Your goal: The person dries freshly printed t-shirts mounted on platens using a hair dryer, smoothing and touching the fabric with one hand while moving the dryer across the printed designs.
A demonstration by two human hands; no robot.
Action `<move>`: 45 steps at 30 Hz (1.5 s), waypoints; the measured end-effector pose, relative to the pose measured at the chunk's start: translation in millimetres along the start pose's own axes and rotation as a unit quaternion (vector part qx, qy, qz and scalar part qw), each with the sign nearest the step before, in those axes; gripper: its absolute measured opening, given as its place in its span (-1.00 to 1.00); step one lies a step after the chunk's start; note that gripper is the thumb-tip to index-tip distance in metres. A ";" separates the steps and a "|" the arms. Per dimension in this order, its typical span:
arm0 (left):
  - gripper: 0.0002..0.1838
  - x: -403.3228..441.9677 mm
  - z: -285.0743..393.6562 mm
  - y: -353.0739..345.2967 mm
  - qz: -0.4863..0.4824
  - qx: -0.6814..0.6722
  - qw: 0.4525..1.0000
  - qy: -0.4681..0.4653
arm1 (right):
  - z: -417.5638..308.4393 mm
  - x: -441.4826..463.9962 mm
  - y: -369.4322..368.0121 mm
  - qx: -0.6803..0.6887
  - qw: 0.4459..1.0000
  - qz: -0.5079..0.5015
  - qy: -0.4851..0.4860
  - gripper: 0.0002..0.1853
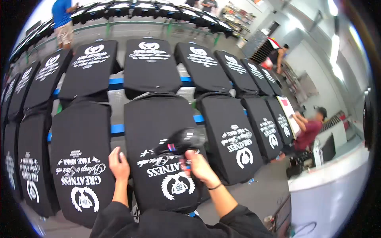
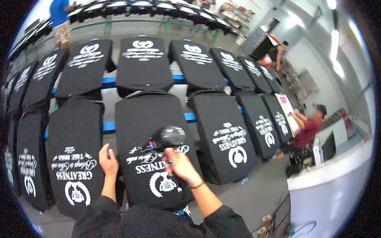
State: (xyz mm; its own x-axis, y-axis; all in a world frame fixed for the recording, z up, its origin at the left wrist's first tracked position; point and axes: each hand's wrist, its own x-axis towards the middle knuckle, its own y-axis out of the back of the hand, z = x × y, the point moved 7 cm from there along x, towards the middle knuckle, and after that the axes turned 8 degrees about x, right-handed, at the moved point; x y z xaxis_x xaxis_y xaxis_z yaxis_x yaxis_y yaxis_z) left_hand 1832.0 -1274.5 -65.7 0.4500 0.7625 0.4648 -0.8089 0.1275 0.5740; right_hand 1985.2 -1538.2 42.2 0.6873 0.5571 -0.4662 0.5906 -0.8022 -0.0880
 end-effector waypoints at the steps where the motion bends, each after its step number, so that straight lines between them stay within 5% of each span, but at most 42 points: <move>1: -0.72 -1.4 -1.0 2.1 0.001 0.009 1.000 0.001 | 9.7 6.4 -9.2 -0.039 0.998 -0.015 -0.040 -0.47; 7: -0.71 -10.2 -10.6 3.5 0.007 0.000 1.000 -0.014 | -13.2 10.7 -39.6 -0.050 0.995 -0.085 -0.022 -0.54; 13: -0.71 -11.2 -10.8 -3.8 -0.023 -0.002 1.000 0.000 | -24.1 11.4 36.2 -0.052 0.995 0.079 0.018 -0.33; 20: -0.72 -8.4 -0.5 -17.0 -0.018 -0.011 1.000 -0.023 | -22.4 13.3 79.7 0.025 0.992 0.124 0.021 -0.27; 23: -0.72 -7.9 0.0 -19.2 -0.016 -0.020 0.999 -0.028 | -31.5 20.2 61.3 -0.049 0.991 0.093 0.087 -0.28; 33: -0.72 -8.6 -7.7 -14.8 -0.020 -0.003 1.000 -0.011 | -21.1 32.8 15.4 0.032 0.999 -0.014 0.014 -0.36; 42: -0.73 -19.4 -10.5 -10.5 -0.014 -0.012 1.000 -0.017 | -34.4 -27.8 86.1 -0.179 0.962 0.197 0.065 -0.46; 45: -0.70 -18.4 -0.5 -16.3 -0.044 -0.006 0.999 -0.019 | -16.5 -31.5 88.7 0.003 0.991 0.126 0.032 -0.48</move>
State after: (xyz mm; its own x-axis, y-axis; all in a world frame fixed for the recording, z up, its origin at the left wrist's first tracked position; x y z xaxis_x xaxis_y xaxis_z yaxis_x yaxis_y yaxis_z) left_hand 1836.7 -1290.2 -83.9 0.5335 0.7238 0.4376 -0.7699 0.2014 0.6055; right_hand 2022.9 -1623.3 63.6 0.8388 0.3505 -0.4165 0.3936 -0.9191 0.0191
